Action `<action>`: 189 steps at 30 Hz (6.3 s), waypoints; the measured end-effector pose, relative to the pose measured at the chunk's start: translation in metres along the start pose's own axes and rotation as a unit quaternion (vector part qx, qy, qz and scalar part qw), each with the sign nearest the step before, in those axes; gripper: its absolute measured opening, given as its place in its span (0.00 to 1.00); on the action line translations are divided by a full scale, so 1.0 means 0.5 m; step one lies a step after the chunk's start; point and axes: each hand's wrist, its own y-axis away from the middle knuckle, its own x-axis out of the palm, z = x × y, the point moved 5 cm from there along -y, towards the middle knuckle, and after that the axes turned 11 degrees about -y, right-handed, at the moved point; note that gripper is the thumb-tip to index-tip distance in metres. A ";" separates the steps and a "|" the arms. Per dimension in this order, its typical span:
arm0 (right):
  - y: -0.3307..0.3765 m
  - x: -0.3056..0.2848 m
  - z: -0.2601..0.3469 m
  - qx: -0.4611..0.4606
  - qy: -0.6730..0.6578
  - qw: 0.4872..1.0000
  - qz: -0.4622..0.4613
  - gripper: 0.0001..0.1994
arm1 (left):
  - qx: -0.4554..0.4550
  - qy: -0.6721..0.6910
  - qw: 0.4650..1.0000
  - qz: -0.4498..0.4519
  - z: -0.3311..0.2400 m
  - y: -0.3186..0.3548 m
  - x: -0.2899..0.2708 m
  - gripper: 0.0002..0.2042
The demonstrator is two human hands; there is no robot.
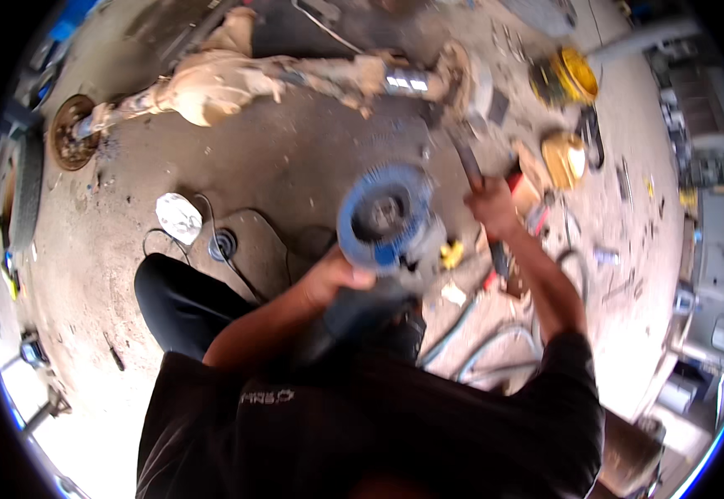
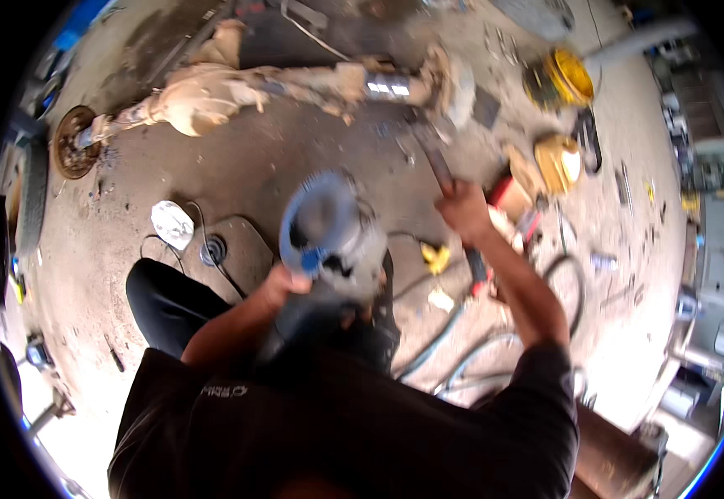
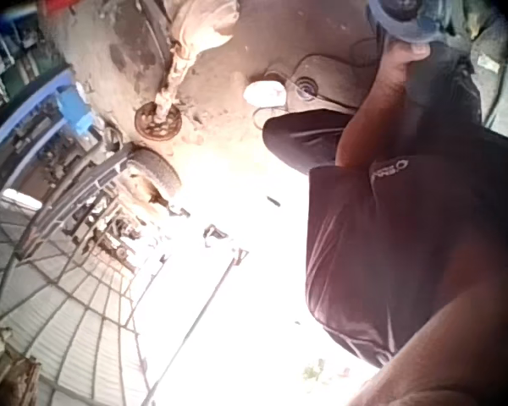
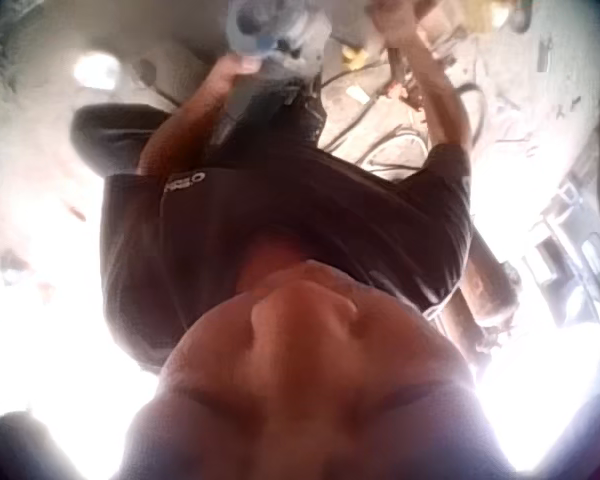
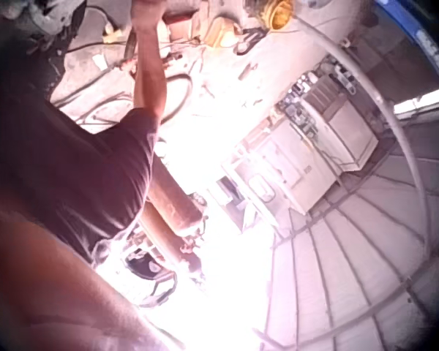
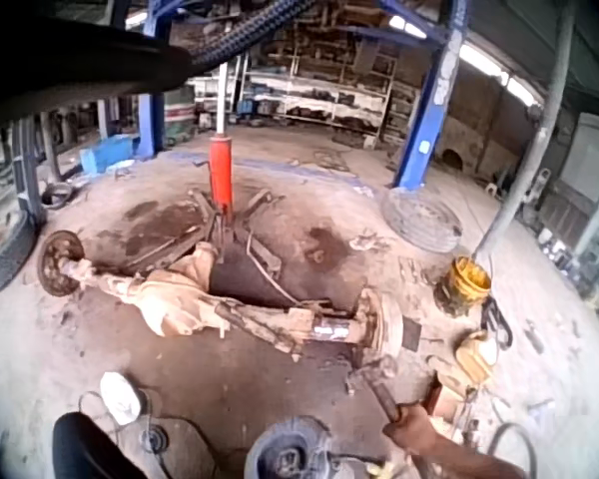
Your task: The person uses an angle grinder with a wire brush to clean a car axle assembly and a metal frame in a workshop. They walk to a tool rack to retrieve a wrench, then return to grind the metal frame.
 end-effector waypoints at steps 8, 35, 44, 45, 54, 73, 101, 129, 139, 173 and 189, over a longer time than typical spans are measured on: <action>0.217 -0.344 0.250 -0.364 -0.327 0.807 -0.330 0.04 | -0.053 0.035 0.998 0.006 -0.007 -0.027 -0.016 0.47; 0.061 -0.062 0.174 0.027 -0.065 0.995 0.070 0.08 | -0.064 0.018 0.998 -0.011 -0.017 0.001 0.048 0.49; 0.170 -0.279 0.244 -0.212 -0.356 0.872 -0.260 0.11 | -0.018 -0.044 0.998 -0.042 -0.031 -0.008 -0.007 0.49; 0.226 -0.341 0.299 -0.331 -0.419 0.788 -0.307 0.10 | -0.026 -0.042 0.998 -0.044 -0.028 -0.006 -0.009 0.49; 0.029 -0.030 0.112 0.008 0.045 0.997 0.055 0.07 | -0.063 0.005 0.998 -0.024 -0.005 -0.002 0.008 0.49; 0.026 -0.029 0.124 0.000 0.083 0.994 0.077 0.06 | -0.085 -0.007 0.996 -0.004 -0.020 0.004 0.011 0.56; 0.193 -0.339 0.278 -0.326 -0.390 0.829 -0.232 0.10 | -0.010 -0.092 0.990 -0.103 -0.054 -0.003 -0.048 0.47; -0.032 0.014 0.088 0.025 0.068 0.994 0.087 0.03 | -0.106 -0.079 0.990 -0.049 -0.040 0.020 0.004 0.48; 0.054 0.296 -0.435 0.384 -0.411 0.815 0.138 0.05 | 0.098 -0.205 0.954 -0.194 -0.167 0.070 -0.054 0.38; 0.015 0.065 0.255 -0.255 -0.326 0.870 -0.269 0.13 | 0.049 -0.797 0.545 -0.256 -0.141 -0.136 0.019 0.38; 0.034 0.070 0.266 -0.322 -0.128 0.912 -0.220 0.12 | 0.061 -0.651 0.719 -0.234 -0.135 -0.170 -0.046 0.35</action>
